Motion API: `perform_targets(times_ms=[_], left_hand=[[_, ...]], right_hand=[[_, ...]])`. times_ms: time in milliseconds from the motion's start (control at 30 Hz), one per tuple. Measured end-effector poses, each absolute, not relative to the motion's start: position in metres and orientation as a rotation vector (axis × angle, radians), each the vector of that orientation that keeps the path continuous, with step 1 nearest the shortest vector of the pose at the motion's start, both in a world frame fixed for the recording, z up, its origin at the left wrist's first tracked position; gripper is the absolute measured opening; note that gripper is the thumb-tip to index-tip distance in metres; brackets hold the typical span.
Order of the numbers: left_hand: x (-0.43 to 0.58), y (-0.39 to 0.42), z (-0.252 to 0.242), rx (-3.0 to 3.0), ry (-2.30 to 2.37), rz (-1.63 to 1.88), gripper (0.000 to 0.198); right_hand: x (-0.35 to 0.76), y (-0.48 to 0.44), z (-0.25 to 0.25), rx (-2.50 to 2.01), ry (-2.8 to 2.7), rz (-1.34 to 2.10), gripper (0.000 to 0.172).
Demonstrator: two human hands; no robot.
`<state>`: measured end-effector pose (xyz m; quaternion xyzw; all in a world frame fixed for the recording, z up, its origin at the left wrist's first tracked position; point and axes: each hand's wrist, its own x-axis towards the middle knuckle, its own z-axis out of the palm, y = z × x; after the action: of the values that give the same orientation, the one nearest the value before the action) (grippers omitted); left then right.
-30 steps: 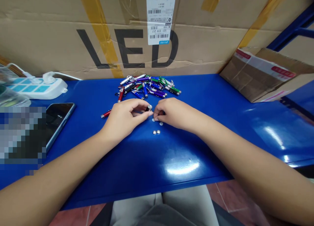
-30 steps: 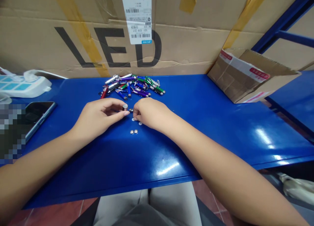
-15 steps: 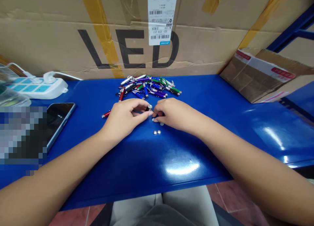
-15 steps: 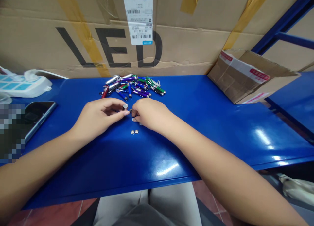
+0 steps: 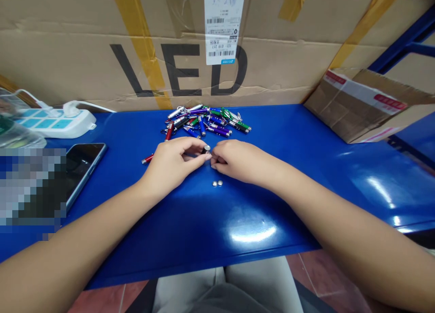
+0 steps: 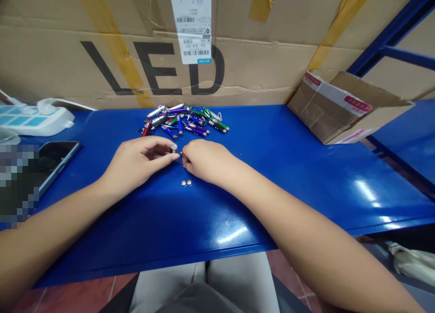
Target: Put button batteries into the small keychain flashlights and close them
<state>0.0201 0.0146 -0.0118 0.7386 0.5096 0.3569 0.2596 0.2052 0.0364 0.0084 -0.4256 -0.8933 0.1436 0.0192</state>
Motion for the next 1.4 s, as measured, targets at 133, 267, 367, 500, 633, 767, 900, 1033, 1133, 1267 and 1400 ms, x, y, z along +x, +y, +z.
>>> perform_targets(times_ms=[133, 267, 367, 500, 633, 767, 900, 1033, 1133, 1267, 1400], left_hand=[[0.021, 0.015, -0.012, 2.000, 1.384, 0.976, 0.019], [0.021, 0.015, -0.011, 2.007, 1.383, 0.968, 0.020], [0.021, 0.015, -0.008, 2.032, 1.406, 0.971, 0.020], [0.018, 0.017, -0.006, 2.039, 1.467, 1.006, 0.019], [0.016, 0.019, -0.006, 2.024, 1.460, 1.024, 0.019], [0.018, 0.018, -0.006, 2.062, 1.451, 0.991, 0.017], [0.018, 0.017, -0.006, 2.076, 1.448, 0.971, 0.016], [0.018, 0.017, -0.007, 2.075, 1.436, 0.956, 0.016], [0.018, 0.018, -0.007, 2.056, 1.441, 0.966, 0.018], [0.018, 0.019, -0.007, 2.060, 1.446, 0.973, 0.018], [0.017, 0.019, -0.007, 2.074, 1.434, 0.969, 0.018]], right_hand=[[0.214, 0.038, 0.005, -1.266, -2.727, 0.502, 0.016], [0.222, 0.041, 0.008, -1.248, -2.609, 0.499, 0.016], [0.222, 0.041, 0.009, -1.221, -2.526, 0.492, 0.013], [0.212, 0.038, 0.007, -1.199, -2.559, 0.526, 0.014], [0.201, 0.036, 0.006, -1.266, -2.628, 0.656, 0.018], [0.197, 0.037, 0.006, -1.314, -2.620, 0.755, 0.013], [0.195, 0.037, 0.008, -1.304, -2.666, 0.714, 0.019], [0.194, 0.033, 0.011, -1.283, -2.734, 0.713, 0.020], [0.194, 0.031, 0.011, -1.245, -2.749, 0.756, 0.017], [0.195, 0.029, 0.010, -1.224, -2.723, 0.798, 0.015], [0.196, 0.027, 0.008, -1.183, -2.723, 0.789, 0.016]])
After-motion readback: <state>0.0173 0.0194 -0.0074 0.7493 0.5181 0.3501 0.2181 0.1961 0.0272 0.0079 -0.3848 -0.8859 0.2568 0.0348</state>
